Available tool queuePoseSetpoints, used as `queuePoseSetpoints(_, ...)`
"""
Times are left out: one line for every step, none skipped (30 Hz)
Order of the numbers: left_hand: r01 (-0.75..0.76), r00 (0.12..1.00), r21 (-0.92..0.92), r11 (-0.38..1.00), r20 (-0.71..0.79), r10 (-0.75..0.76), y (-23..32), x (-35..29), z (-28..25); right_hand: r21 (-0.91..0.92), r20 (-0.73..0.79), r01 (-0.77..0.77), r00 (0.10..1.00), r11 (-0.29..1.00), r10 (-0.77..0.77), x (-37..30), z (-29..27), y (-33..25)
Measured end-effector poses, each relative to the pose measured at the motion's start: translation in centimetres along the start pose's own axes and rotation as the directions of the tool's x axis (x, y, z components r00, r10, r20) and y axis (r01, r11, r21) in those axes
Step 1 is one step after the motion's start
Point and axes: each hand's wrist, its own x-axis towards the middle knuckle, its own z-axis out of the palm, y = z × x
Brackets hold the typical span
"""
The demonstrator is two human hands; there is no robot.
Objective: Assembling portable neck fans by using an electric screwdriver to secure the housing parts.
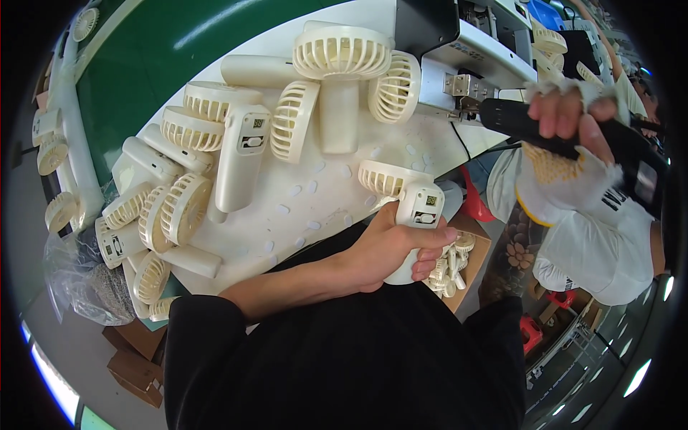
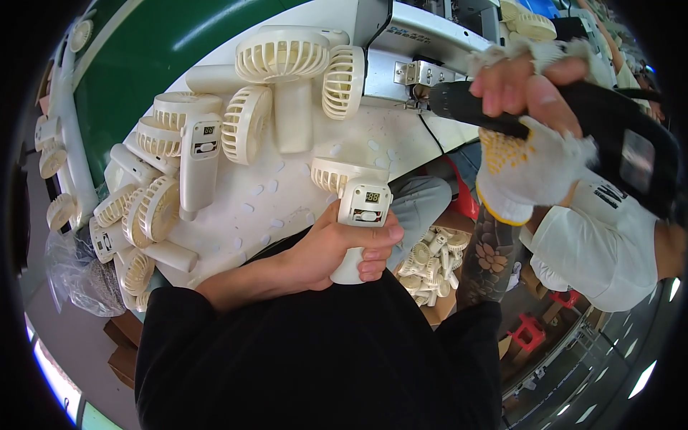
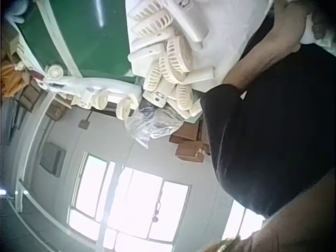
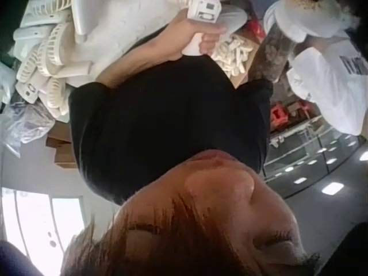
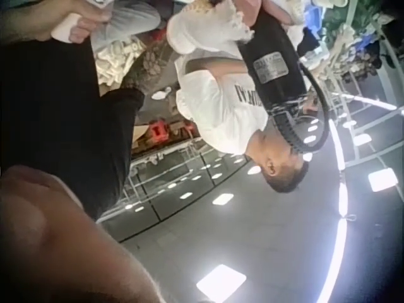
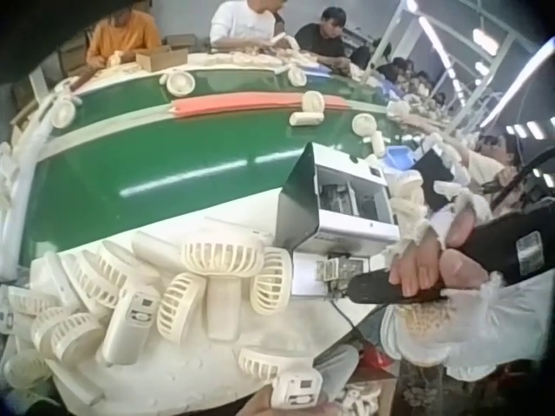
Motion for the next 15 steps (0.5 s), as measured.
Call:
queuePoseSetpoints(0.009, 1.000, -0.008, 1.000, -0.008, -0.009, 0.0, -0.1, 0.0, 0.027, 0.022, -0.018, 1.000, 0.999, 0.017, 0.2, -0.1, 0.2)
queuePoseSetpoints(0.011, 1.000, -0.010, 1.000, -0.010, -0.011, 0.0, -0.2, -0.1, 0.053, 0.043, -0.036, 0.999, 0.998, 0.034, 0.3, 0.0, 0.2)
queuePoseSetpoints(0.001, 1.000, -0.017, 1.000, 0.000, -0.001, 0.1, -0.1, -0.2, 0.077, 0.063, -0.054, 0.997, 0.996, 0.049, 0.4, 0.1, 0.2)
queuePoseSetpoints(-0.008, 1.000, -0.024, 1.000, 0.010, 0.008, 0.1, -0.1, -0.2, 0.077, 0.058, -0.055, 0.997, 0.996, 0.051, 0.1, 0.3, -0.2)
queuePoseSetpoints(-0.016, 1.000, -0.031, 0.999, 0.020, 0.017, 0.0, 0.0, -0.3, 0.062, 0.039, -0.115, 0.993, 0.991, 0.113, -0.3, 0.9, -1.3)
queuePoseSetpoints(-0.018, 1.000, -0.033, 0.999, 0.018, 0.019, 0.1, -0.1, -0.4, 0.052, 0.027, -0.175, 0.984, 0.983, 0.174, -0.3, 2.0, -2.4)
queuePoseSetpoints(-0.015, 1.000, -0.031, 0.999, 0.021, 0.016, 0.2, -0.2, -0.5, 0.039, 0.015, -0.236, 0.972, 0.971, 0.236, -0.7, 3.1, -3.4)
queuePoseSetpoints(-0.004, 1.000, -0.026, 1.000, 0.028, 0.005, 0.2, -0.2, -0.4, 0.016, -0.053, -0.178, 0.982, 0.984, 0.179, -1.6, 4.4, -4.3)
queuePoseSetpoints(0.006, 0.999, -0.021, 1.000, 0.036, -0.005, 0.2, -0.1, -0.3, -0.011, -0.119, -0.121, 0.986, 0.993, 0.118, -2.4, 5.9, -5.1)
queuePoseSetpoints(0.003, 1.000, -0.023, 1.000, 0.029, -0.002, 0.1, -0.2, -0.3, 0.003, -0.194, -0.081, 0.978, 0.997, 0.080, -3.2, 7.4, -5.7)
queuePoseSetpoints(0.006, 1.000, -0.013, 1.000, 0.026, -0.005, 0.2, -0.2, -0.3, 0.006, -0.274, -0.040, 0.961, 0.999, 0.041, -3.6, 8.6, -6.3)
queuePoseSetpoints(0.007, 1.000, -0.001, 1.000, 0.024, -0.007, 0.3, -0.2, -0.3, 0.006, -0.276, -0.040, 0.960, 0.999, 0.040, -3.9, 9.1, -6.9)
queuePoseSetpoints(0.011, 1.000, 0.011, 1.000, 0.025, -0.012, 0.3, -0.2, -0.2, -0.024, -0.250, -0.065, 0.966, 0.998, 0.057, -4.0, 9.5, -7.5)
queuePoseSetpoints(0.015, 1.000, 0.013, 1.000, 0.028, -0.015, 0.2, -0.2, -0.2, -0.054, -0.224, -0.089, 0.972, 0.995, 0.074, -4.1, 9.9, -8.0)
queuePoseSetpoints(0.006, 1.000, 0.009, 1.000, 0.017, -0.006, 0.2, -0.2, -0.2, -0.085, -0.197, -0.112, 0.976, 0.990, 0.093, -4.2, 10.0, -8.3)
